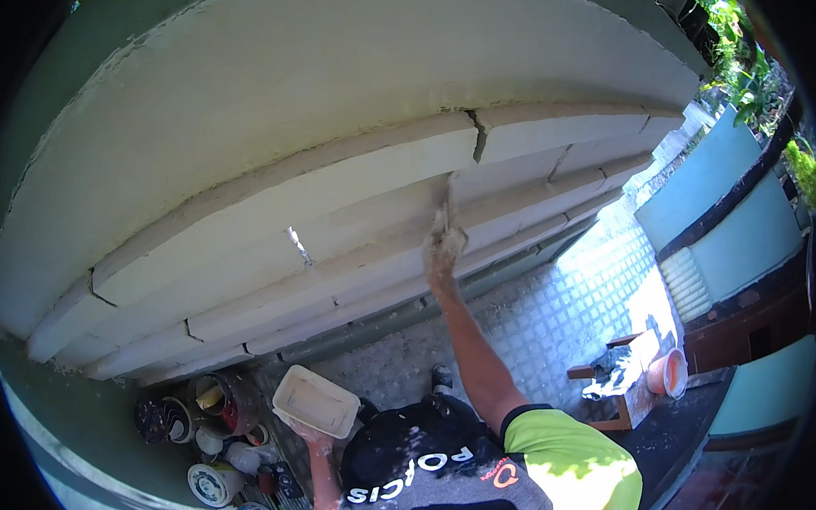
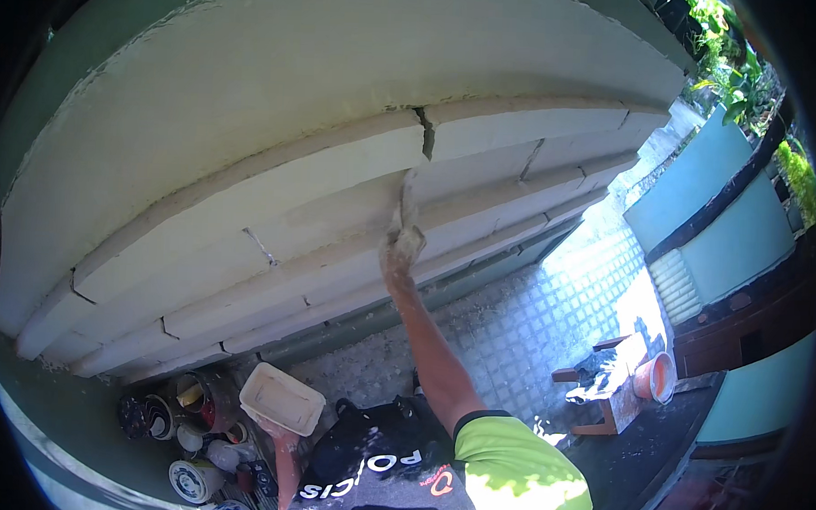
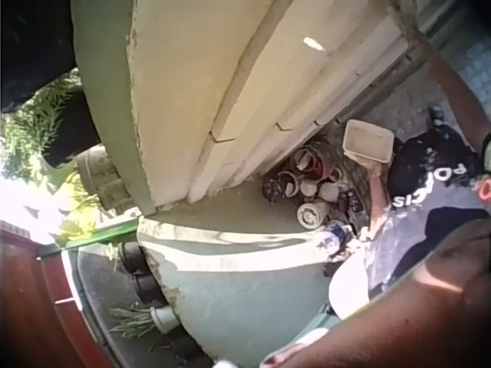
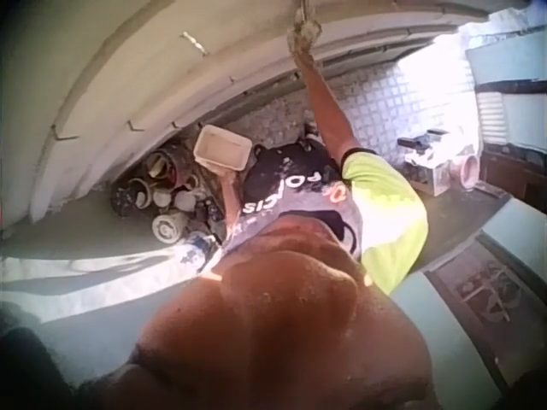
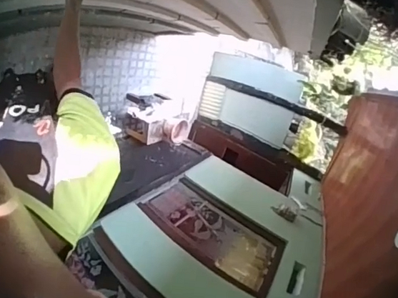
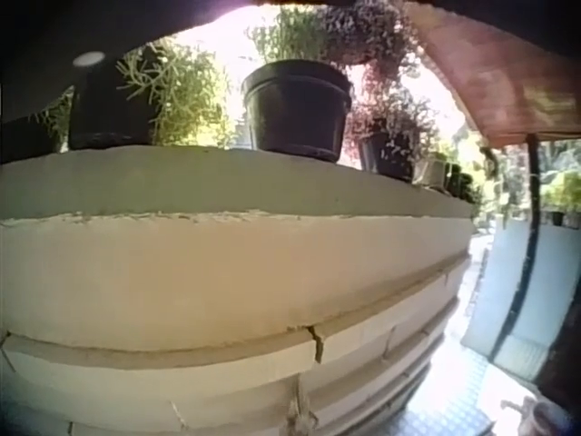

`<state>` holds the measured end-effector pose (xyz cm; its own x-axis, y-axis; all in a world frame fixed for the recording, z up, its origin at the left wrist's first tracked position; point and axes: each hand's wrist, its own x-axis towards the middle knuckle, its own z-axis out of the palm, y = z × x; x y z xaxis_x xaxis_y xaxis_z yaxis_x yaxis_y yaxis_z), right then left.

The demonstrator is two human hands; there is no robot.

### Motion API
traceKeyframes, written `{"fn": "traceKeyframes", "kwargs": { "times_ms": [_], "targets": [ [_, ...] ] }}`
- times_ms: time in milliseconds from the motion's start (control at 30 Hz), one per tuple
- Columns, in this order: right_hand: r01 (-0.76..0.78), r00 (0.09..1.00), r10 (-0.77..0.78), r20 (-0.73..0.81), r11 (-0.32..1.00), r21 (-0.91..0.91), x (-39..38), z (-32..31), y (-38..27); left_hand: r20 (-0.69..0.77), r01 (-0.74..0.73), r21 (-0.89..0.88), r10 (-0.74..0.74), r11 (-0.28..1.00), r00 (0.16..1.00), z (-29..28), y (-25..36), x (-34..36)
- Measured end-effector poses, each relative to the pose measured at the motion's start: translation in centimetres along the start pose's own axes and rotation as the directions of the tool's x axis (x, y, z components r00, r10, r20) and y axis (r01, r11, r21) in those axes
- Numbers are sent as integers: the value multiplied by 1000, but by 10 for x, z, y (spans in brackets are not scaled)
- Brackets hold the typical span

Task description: Patching a wall with plaster using a putty knife and a small container.

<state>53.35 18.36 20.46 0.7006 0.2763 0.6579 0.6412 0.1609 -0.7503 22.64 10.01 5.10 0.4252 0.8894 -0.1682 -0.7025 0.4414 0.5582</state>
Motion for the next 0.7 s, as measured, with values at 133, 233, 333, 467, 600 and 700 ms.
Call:
{"fn": "traceKeyframes", "kwargs": {
  "times_ms": [133, 233, 333, 467, 600, 700],
  "targets": [
    [32, 912, -80, 402, 992, 124, -98, 36, -33, -7, -4, 29, 5, 1000, 1000, 4, -9, 1],
    [22, 849, -128, 512, 978, 208, -105, 33, -55, -36, -40, 67, 42, 997, 998, -6, 4, -6],
    [-23, 956, -25, 291, 987, 160, -82, 12, -46, -70, -115, 113, 124, 987, 990, -19, 35, -12],
    [87, 983, -92, 162, 996, 35, -43, 42, -65, -113, -151, 153, 169, 977, 979, -27, 45, -30],
    [117, 943, -131, 307, 991, 64, -69, 64, -99, -141, -141, 194, 169, 971, 975, -33, 50, -46],
    [168, 823, -228, 521, 973, 161, -92, 56, -113, -160, -122, 229, 161, 966, 974, -34, 54, -63]
  ]
}}
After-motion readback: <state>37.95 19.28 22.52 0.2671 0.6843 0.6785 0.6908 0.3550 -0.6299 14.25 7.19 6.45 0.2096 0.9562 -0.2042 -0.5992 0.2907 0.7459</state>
